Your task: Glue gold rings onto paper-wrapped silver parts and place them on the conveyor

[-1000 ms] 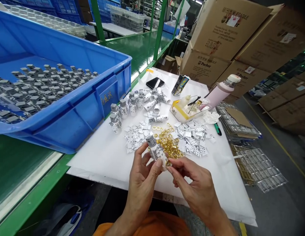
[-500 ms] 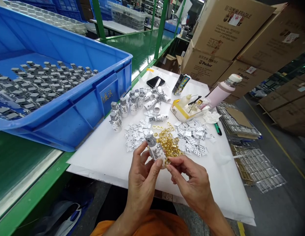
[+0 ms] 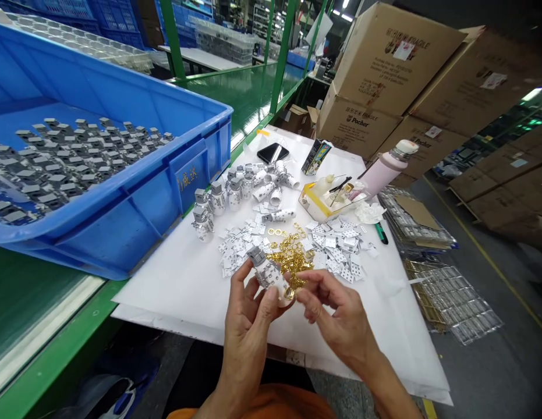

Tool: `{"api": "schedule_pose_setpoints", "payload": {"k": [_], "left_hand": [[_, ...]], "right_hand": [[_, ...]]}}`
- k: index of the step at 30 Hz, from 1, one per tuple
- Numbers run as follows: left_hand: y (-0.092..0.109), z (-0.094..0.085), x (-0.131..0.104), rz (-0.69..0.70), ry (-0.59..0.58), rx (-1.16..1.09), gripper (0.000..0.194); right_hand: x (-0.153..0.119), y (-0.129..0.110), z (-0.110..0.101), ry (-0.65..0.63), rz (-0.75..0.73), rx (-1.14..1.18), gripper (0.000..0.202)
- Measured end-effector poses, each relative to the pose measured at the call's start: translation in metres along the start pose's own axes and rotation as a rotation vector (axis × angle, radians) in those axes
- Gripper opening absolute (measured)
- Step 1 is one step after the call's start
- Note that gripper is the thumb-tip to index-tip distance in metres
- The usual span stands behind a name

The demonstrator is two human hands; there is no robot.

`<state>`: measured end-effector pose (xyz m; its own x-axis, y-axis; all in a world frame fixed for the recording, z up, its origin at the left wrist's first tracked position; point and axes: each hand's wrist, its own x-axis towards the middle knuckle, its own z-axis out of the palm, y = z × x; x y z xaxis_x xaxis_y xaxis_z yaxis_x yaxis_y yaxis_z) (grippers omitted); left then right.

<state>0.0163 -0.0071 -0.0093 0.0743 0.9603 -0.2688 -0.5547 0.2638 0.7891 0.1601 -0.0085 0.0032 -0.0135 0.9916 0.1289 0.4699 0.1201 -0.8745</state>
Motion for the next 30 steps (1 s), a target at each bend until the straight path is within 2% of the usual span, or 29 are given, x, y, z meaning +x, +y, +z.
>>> {"api": "schedule_pose_setpoints", "payload": {"k": [3,7,10,13,16,20,21,22,24,27,30], "left_hand": [[0.006,-0.001,0.001,-0.076,-0.004,-0.019,0.050],[0.011,-0.007,0.003,-0.161,-0.071,-0.029,0.059],[0.013,-0.010,0.002,-0.175,-0.122,-0.011,0.057],[0.015,-0.013,0.001,-0.154,-0.178,0.034,0.060],[0.012,-0.014,0.002,-0.090,-0.179,0.115,0.072],[0.006,-0.013,0.004,0.014,-0.155,0.221,0.067],[0.004,-0.012,0.005,0.033,-0.155,0.248,0.065],[0.003,-0.012,0.005,0.049,-0.155,0.273,0.063],[0.002,-0.011,0.005,0.072,-0.159,0.317,0.061],[0.000,-0.010,0.004,0.107,-0.172,0.380,0.058],[-0.001,-0.009,0.002,0.128,-0.186,0.424,0.057]], "right_hand": [[0.045,0.011,-0.031,0.270,-0.006,-0.110,0.028],[0.129,0.044,-0.070,0.605,-0.005,-0.237,0.030],[0.178,0.064,-0.079,0.701,-0.005,-0.327,0.017],[0.195,0.066,-0.080,0.723,-0.063,-0.382,0.014],[0.183,0.047,-0.081,0.780,-0.175,-0.397,0.015],[0.129,0.002,-0.069,0.858,-0.321,-0.329,0.018],[0.111,-0.010,-0.062,0.814,-0.367,-0.180,0.016],[0.093,-0.021,-0.054,0.711,-0.380,-0.039,0.015],[0.059,-0.037,-0.037,0.527,-0.333,0.162,0.010],[0.026,-0.045,-0.021,0.375,-0.259,0.185,0.005],[0.015,-0.037,-0.015,0.287,-0.247,0.107,0.007]]}}
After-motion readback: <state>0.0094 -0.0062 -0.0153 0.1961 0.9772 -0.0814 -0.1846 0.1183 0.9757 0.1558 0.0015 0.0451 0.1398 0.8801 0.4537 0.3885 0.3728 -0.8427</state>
